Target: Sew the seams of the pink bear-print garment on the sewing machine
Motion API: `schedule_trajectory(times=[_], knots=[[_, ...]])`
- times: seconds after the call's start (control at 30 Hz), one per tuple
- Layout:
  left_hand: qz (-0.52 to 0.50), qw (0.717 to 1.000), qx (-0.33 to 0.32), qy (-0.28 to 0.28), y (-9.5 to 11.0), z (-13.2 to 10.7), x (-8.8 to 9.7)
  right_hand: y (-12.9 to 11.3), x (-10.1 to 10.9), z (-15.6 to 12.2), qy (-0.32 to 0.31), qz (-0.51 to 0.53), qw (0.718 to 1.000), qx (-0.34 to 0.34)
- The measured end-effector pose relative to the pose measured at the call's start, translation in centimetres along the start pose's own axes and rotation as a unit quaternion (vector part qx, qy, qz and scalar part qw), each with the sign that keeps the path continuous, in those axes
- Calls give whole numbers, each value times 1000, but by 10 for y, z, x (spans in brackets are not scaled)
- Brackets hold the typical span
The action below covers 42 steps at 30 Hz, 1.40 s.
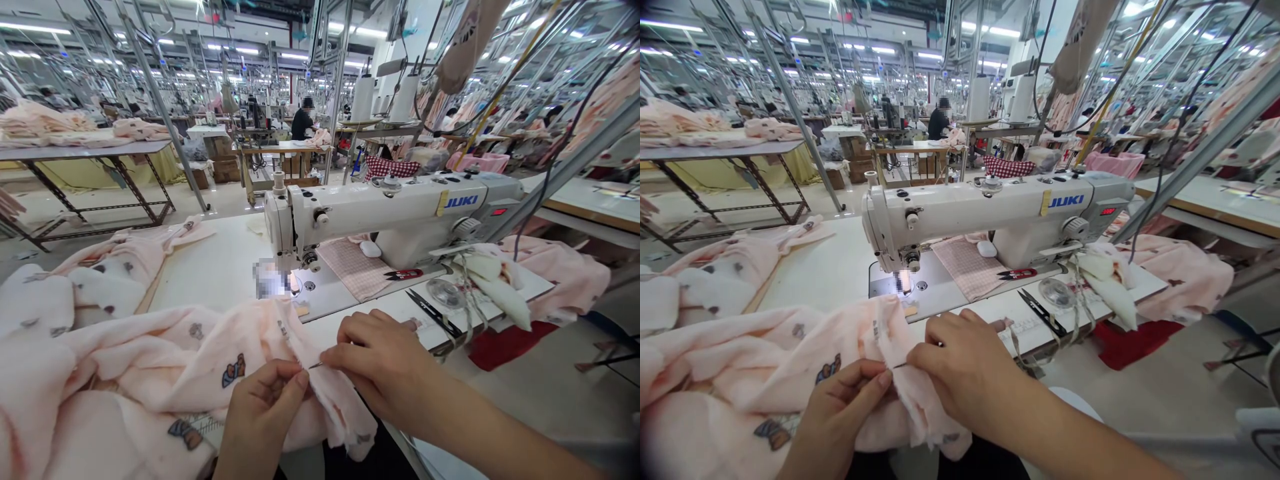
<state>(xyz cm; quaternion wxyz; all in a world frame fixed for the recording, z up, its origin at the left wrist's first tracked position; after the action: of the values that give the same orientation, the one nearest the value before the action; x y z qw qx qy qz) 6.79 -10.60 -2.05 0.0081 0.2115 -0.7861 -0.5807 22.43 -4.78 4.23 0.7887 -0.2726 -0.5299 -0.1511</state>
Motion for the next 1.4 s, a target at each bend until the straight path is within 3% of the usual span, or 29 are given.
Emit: schedule_trajectory(times=[0.7,0.93,1.07,1.13,1.17,1.2,1.27,1.3,1.33,1.4], knots=[[10,1000,-13,4,-3,0,1,-1,-2,0,3,16,1000,-2],[-1,1000,-13,-14,-5,4,2,3,-9,-2,-8,148,988,-44],[10,998,5,-55,-6,-1,-5,1,-20,-2,-16,291,950,-113],[73,994,-46,-65,-1,-4,-3,1,-24,-2,-15,340,931,-133],[128,983,-120,-53,4,-6,-1,1,-25,-2,-11,356,925,-132],[196,954,-224,-37,12,-7,2,1,-25,-2,-7,370,921,-121],[325,840,-435,-11,30,-10,5,0,-25,-3,1,396,915,-77],[371,779,-505,-19,37,-11,5,-2,-25,-3,9,407,912,-48],[407,733,-543,-41,43,-11,4,-3,-25,-4,27,418,908,-17],[445,692,-560,-98,52,-10,-1,-6,-25,-5,98,434,895,29]])
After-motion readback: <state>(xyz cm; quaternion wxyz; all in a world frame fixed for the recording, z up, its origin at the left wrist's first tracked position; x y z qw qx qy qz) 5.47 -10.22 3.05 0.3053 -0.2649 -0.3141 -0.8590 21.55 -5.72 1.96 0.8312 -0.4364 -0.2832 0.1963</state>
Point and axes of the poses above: each hand's wrist, its own z-axis towards the middle knuckle, its own x-axis out of the back of the hand, y = z × x, the point moved 2 cm from there along z, towards the middle knuckle, and after that the axes turned 1 degree about y, right-handed, at the moved point
